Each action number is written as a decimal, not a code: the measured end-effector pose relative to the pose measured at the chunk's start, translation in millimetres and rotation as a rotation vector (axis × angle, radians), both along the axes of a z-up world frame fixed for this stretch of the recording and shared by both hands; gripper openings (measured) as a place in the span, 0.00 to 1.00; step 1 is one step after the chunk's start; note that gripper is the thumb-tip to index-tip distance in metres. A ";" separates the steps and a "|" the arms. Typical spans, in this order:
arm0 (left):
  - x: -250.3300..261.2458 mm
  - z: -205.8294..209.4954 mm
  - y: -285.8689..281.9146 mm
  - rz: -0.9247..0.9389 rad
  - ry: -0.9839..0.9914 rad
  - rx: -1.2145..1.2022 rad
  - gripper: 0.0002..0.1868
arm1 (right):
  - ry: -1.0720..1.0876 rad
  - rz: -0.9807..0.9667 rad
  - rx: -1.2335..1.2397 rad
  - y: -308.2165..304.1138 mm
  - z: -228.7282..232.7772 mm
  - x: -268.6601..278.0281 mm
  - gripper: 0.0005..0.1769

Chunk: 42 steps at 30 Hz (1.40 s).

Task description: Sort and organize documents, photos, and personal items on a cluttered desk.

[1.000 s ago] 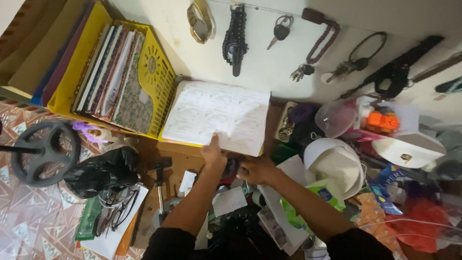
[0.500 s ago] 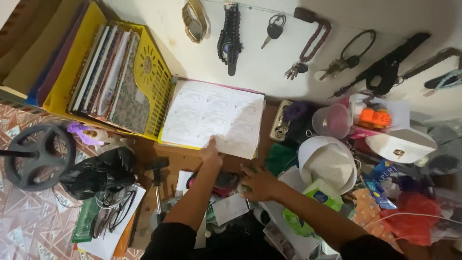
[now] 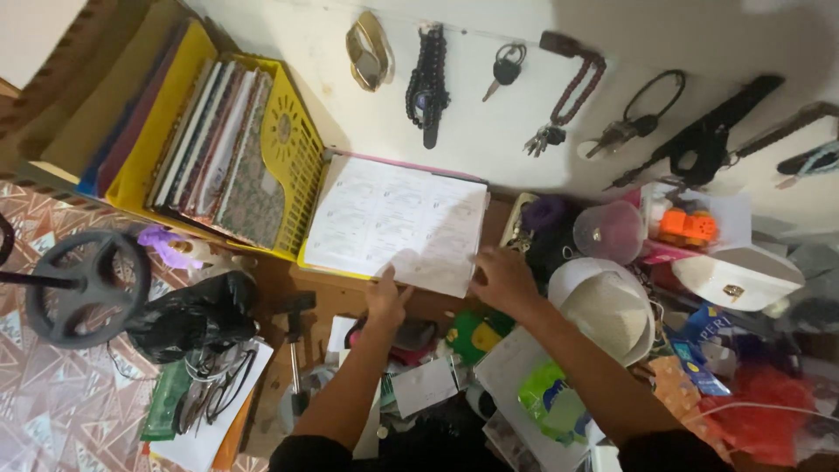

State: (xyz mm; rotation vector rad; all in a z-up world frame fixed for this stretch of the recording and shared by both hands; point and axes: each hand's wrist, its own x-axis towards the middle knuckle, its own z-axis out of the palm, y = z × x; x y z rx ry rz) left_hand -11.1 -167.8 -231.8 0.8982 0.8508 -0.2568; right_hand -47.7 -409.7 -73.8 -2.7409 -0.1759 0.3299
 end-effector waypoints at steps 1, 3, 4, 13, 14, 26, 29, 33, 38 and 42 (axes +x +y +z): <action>-2.1 -6.6 -0.3 0.001 -0.005 0.000 0.25 | -0.005 0.001 0.000 8.3 2.3 0.9 0.26; -3.4 -19.6 -0.6 0.033 0.010 0.017 0.25 | -0.067 0.136 -0.085 25.1 6.9 5.1 0.53; -3.9 -24.8 2.2 0.035 0.003 0.017 0.25 | -0.074 0.138 -0.086 28.3 -2.9 6.5 0.53; -1.5 -0.7 23.5 -0.935 -0.357 1.616 0.32 | -0.026 0.192 -0.164 37.3 -44.7 16.7 0.52; 2.5 10.4 20.5 -0.469 -0.136 0.839 0.26 | -0.031 0.192 -0.172 37.7 -44.1 17.0 0.52; -123.2 53.4 170.9 -0.151 -0.575 0.642 0.13 | -0.142 0.164 0.207 110.7 -52.0 -64.1 0.39; -95.0 99.2 169.4 -0.214 -0.639 1.088 0.13 | -0.051 0.259 0.262 135.0 -49.0 -80.8 0.34; -160.1 106.2 206.6 -0.554 -0.495 1.467 0.12 | 0.246 0.283 0.077 147.4 -32.4 -87.1 0.27; -204.5 104.8 211.0 -0.705 -0.236 1.586 0.20 | 0.051 0.244 0.205 126.9 -41.4 -84.1 0.24; -219.0 91.0 210.2 -0.897 0.009 1.507 0.32 | 0.128 0.070 0.454 129.1 -12.0 -92.2 0.27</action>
